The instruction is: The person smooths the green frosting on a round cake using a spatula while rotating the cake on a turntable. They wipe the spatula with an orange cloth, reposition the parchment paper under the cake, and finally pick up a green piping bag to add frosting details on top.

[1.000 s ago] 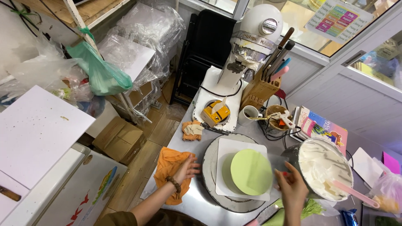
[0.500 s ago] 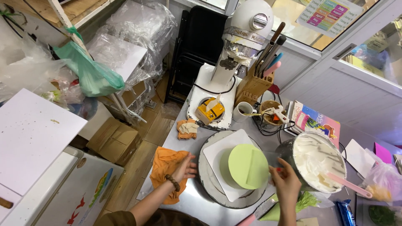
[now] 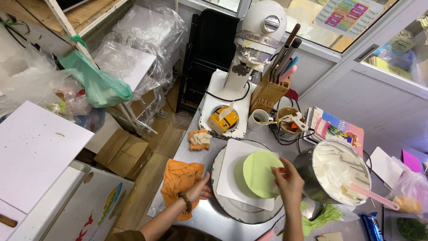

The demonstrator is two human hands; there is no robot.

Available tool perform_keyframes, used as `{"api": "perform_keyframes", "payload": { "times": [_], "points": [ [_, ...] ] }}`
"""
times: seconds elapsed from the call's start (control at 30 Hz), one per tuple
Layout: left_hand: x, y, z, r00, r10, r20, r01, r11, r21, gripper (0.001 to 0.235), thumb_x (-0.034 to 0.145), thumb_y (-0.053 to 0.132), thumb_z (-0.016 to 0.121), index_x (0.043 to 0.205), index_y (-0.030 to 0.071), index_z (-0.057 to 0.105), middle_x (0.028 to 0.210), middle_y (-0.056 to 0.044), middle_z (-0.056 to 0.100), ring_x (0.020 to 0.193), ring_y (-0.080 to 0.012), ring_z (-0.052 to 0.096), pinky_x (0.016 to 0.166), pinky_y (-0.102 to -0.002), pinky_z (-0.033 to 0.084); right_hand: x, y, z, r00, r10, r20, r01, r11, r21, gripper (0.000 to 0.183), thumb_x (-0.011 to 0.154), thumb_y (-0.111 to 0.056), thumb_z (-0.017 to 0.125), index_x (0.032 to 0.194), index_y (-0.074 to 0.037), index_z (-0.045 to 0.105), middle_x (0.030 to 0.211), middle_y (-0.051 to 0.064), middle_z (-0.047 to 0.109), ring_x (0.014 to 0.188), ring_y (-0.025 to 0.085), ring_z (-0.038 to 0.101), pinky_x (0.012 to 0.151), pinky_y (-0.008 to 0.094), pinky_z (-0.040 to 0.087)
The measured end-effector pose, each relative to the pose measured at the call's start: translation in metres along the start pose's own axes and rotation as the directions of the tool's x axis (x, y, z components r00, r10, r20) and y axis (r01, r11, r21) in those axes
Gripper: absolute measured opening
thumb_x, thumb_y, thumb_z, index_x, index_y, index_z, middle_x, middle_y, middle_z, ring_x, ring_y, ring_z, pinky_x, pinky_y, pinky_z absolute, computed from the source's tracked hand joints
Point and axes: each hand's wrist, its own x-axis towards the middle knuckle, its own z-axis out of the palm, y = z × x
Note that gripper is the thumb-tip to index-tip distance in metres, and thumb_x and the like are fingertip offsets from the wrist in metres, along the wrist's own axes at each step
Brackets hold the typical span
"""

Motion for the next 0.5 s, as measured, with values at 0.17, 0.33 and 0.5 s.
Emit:
{"api": "perform_keyframes", "payload": {
  "times": [0.17, 0.33, 0.5],
  "points": [
    [0.012, -0.012, -0.016, 0.985, 0.127, -0.121, -0.135, 0.989, -0.06, 0.123, 0.074, 0.095, 0.026, 0.159, 0.005, 0.024, 0.134, -0.026, 0.061, 0.123, -0.0342, 0.067, 0.109, -0.049, 0.048, -0.012, 0.018, -0.036, 0.993, 0.065, -0.097, -0.06, 0.997, 0.058, 0.051, 0.088, -0.007, 0.075, 0.137, -0.002, 0.064, 0.085, 0.01, 0.069, 0.063, 0.011, 0.061, 0.052, 0.025, 0.047],
    [0.018, -0.01, -0.013, 0.975, 0.149, -0.168, -0.164, 0.983, -0.084, 0.122, 0.076, 0.094, 0.027, 0.158, 0.004, 0.027, 0.133, -0.025, 0.064, 0.119, -0.0309, 0.068, 0.106, -0.047, 0.051, -0.007, -0.018, 0.003, 0.995, 0.023, -0.094, -0.019, 0.999, 0.047, 0.05, 0.087, -0.009, 0.076, 0.135, -0.004, 0.063, 0.09, 0.007, 0.071, 0.07, 0.008, 0.068, 0.052, 0.024, 0.054],
    [0.013, -0.004, -0.006, 0.98, 0.142, -0.142, -0.162, 0.976, -0.142, 0.121, 0.077, 0.092, 0.031, 0.16, 0.005, 0.017, 0.136, -0.024, 0.062, 0.121, -0.0304, 0.067, 0.107, -0.045, 0.05, 0.004, -0.017, 0.023, 1.0, 0.0, 0.031, -0.001, 1.0, 0.023, 0.051, 0.087, -0.012, 0.077, 0.135, -0.004, 0.064, 0.087, 0.011, 0.076, 0.061, 0.011, 0.066, 0.054, 0.025, 0.052]
  ]
}}
